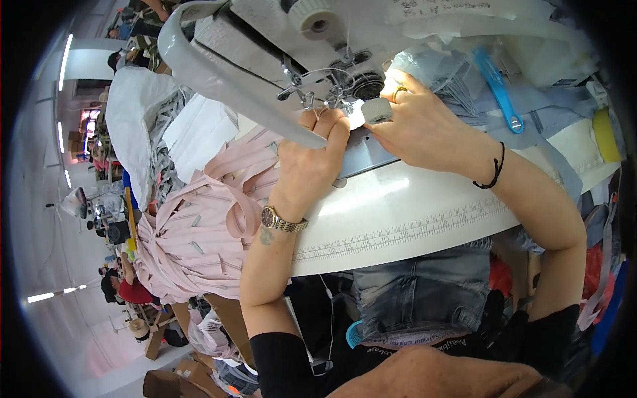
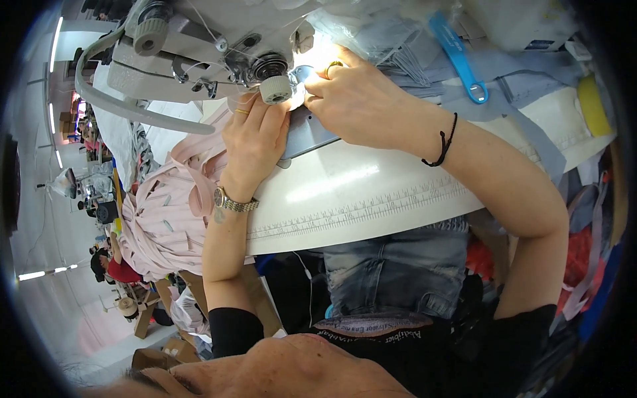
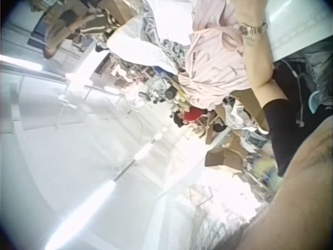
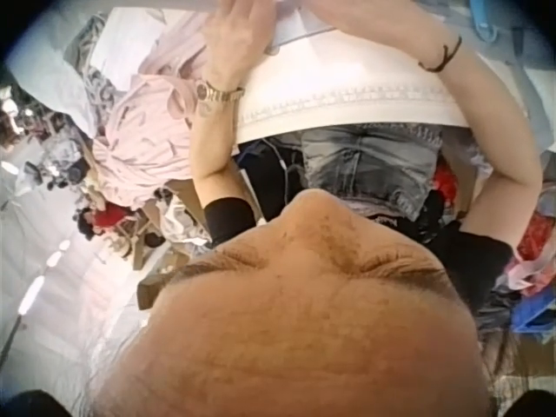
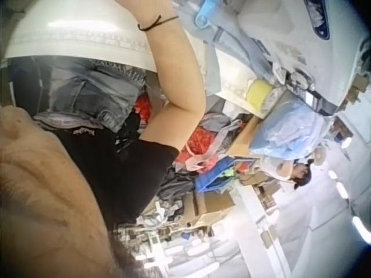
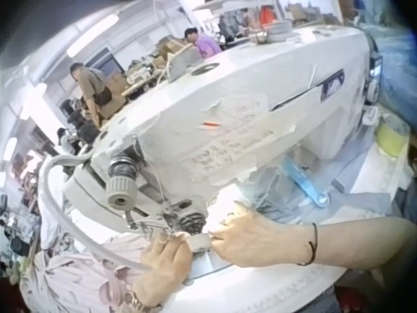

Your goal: Sewing long strips of material together using an industrial sewing machine.

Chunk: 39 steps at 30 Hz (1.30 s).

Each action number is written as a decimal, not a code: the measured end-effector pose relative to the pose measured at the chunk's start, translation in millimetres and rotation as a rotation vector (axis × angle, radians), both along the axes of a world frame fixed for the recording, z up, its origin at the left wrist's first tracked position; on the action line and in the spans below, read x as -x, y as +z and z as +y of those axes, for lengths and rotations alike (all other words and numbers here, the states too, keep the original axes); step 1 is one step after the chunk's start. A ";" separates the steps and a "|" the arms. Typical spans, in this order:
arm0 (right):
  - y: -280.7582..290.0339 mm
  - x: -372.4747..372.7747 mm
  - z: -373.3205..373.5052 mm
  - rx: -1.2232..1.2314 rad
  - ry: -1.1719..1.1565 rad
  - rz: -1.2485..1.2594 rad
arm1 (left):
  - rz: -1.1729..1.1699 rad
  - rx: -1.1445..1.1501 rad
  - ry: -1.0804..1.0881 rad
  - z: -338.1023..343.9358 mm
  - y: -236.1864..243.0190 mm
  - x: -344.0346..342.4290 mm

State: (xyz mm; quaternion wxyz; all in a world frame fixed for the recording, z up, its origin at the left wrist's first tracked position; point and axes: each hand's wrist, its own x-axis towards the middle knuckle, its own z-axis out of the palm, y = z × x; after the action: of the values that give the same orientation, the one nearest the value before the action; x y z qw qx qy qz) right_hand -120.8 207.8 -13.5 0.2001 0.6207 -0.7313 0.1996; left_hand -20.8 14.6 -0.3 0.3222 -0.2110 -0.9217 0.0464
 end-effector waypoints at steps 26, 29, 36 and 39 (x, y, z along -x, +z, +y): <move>11.0 10.0 3.8 0.088 0.100 -0.239 | -0.153 0.028 0.011 10.4 2.9 -14.4; 14.0 8.6 5.4 0.039 0.064 -0.282 | -0.144 -0.055 -0.032 7.4 1.4 -12.9; 5.7 0.6 2.7 0.082 0.039 -0.315 | -0.174 -0.110 -0.069 -2.4 2.6 -9.3; 6.5 4.1 0.2 0.075 0.048 -0.280 | -0.152 -0.222 -0.059 0.0 -1.7 -6.3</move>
State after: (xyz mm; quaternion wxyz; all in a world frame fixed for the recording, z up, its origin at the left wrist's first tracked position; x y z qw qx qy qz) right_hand -124.9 208.1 -6.9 0.1142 0.5962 -0.7291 0.3162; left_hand -14.5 14.7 -2.0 0.2738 -0.2038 -0.9364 -0.0813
